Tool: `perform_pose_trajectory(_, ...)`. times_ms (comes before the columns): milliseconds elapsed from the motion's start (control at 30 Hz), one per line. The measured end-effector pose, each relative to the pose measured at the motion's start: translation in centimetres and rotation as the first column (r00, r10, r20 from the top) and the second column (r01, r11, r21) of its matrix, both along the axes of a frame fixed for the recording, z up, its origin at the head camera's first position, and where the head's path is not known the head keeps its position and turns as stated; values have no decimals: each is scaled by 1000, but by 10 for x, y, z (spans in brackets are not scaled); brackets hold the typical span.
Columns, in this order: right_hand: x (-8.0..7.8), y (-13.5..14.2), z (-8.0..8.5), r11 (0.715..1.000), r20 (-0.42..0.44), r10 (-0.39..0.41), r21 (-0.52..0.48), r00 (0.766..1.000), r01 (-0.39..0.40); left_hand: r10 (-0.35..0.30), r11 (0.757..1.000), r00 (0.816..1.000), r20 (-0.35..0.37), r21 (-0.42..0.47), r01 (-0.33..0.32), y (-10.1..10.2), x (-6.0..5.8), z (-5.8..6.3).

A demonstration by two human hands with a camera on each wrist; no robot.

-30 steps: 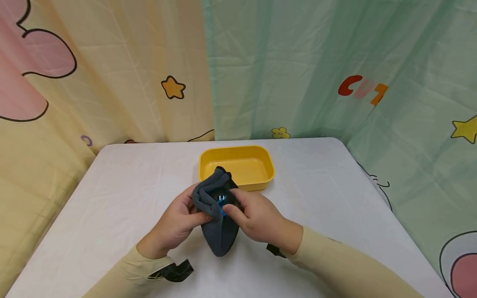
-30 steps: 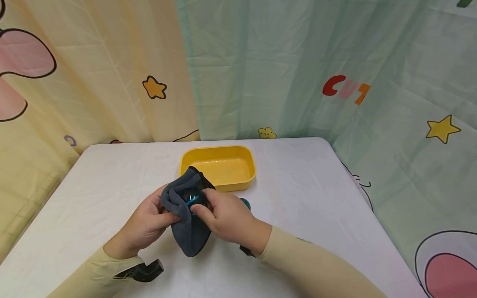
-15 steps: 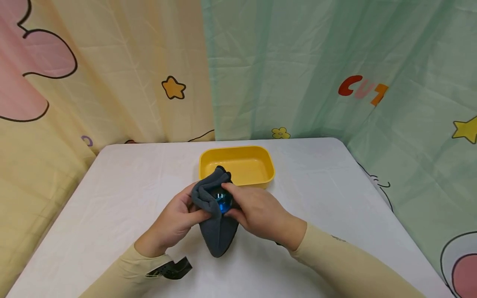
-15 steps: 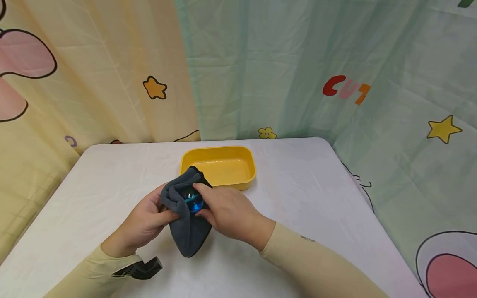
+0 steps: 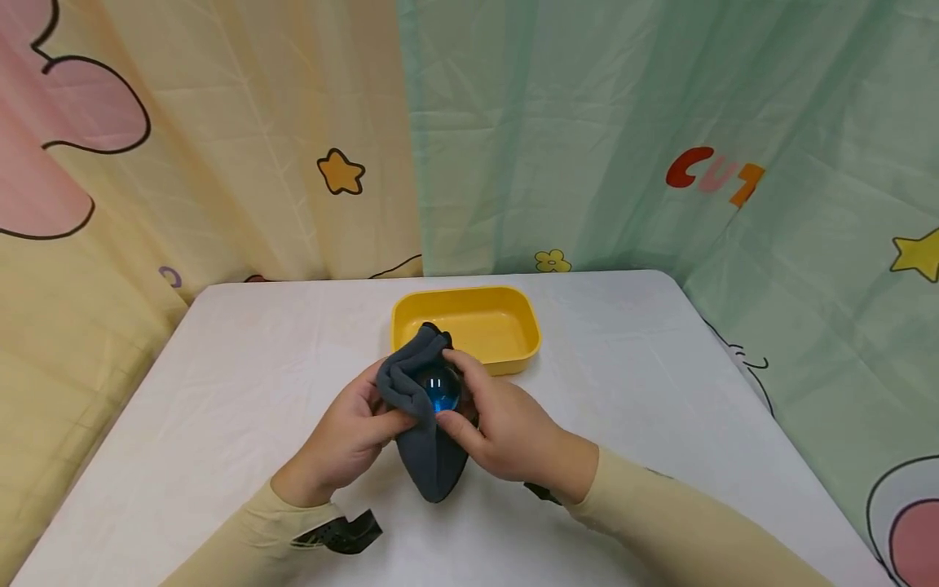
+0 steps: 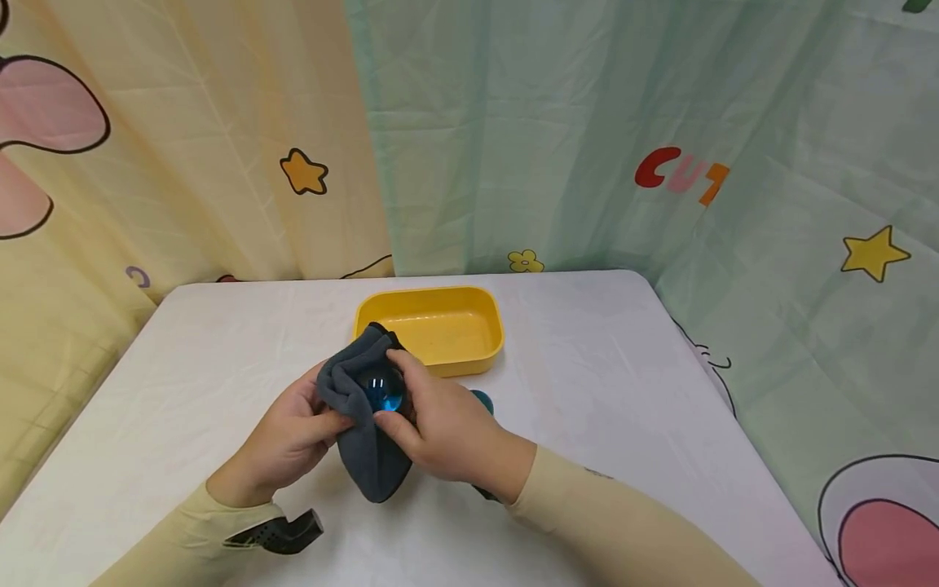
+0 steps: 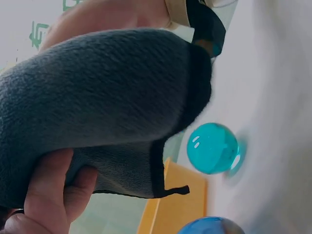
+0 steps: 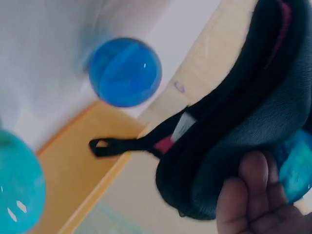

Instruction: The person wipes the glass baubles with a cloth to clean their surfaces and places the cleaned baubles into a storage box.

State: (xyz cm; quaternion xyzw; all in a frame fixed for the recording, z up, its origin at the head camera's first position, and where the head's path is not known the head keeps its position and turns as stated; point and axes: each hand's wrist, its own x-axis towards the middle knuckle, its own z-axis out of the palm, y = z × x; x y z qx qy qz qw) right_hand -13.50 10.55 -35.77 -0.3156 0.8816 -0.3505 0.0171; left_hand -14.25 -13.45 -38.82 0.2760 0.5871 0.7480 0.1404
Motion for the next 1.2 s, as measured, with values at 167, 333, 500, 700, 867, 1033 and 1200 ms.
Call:
perform_pose_trajectory(167, -4, 3, 4, 982, -282, 72, 186, 957, -19, -22, 999, 1000, 2, 23, 22, -3, -1, 2)
perform_pose_trajectory(333, -7, 5, 5, 974, -430, 99, 226, 897, 0, -33, 999, 999, -2, 22, 33, -5, -1, 1)
perform_pose_trajectory(500, -5, 6, 4, 986, -322, 63, 167, 945, -8, -28, 999, 1000, -7, 17, 28, -4, -1, -1)
perform_pose_trajectory(700, -3, 2, -3, 999, 58, -40, -16, 998, 41, 4, 1000, 1000, -20, -27, -5, 0, 0, -4)
perform_pose_trajectory(867, 0, -2, -3, 997, 22, -53, 59, 998, 51, 17, 1000, 1000, -9, -25, -17, 1, 0, -6)
perform_pose_trajectory(1033, 0, -1, 2, 984, -153, 35, 177, 988, -7, -10, 999, 1000, 26, 34, 9, -2, 0, -4)
perform_pose_trajectory(1200, -4, 2, 3, 969, -370, 83, 246, 925, 12, -19, 999, 1000, 23, 42, 18, -3, -1, 0)
